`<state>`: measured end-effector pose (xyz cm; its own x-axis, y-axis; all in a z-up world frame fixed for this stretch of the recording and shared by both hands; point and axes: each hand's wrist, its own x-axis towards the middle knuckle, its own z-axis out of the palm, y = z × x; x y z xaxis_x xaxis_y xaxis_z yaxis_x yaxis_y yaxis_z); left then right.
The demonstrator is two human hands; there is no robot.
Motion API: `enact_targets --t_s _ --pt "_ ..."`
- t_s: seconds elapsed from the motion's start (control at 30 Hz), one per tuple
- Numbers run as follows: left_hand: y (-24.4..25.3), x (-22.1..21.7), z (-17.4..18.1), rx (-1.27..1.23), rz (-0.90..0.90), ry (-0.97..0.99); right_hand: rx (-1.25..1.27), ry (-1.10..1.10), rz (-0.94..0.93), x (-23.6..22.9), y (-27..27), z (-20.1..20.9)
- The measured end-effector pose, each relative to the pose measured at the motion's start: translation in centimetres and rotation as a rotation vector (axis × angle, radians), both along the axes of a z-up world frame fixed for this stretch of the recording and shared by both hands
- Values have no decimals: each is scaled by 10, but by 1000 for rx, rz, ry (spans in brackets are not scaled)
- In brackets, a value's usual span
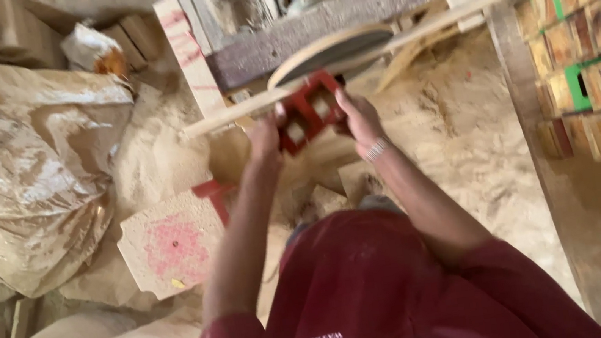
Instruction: The person picks up small painted wooden blocks and presses their edges against a rotating sanding disc to smooth them. They handle several blocks one at a time, turning them to sand different sides, then place the finished pieces onto a nearby stack.
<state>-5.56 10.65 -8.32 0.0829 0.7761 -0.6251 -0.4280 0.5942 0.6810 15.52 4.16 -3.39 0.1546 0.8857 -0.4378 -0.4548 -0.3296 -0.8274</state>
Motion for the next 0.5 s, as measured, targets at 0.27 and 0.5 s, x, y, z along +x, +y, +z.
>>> enact_targets --t_s 0.27,0.5 --pt "-77 34 40 189 -316 200 198 -257 135 71 -73 -42" --pt "-65 59 14 142 -176 -210 -123 6 -27 74 -26 6"
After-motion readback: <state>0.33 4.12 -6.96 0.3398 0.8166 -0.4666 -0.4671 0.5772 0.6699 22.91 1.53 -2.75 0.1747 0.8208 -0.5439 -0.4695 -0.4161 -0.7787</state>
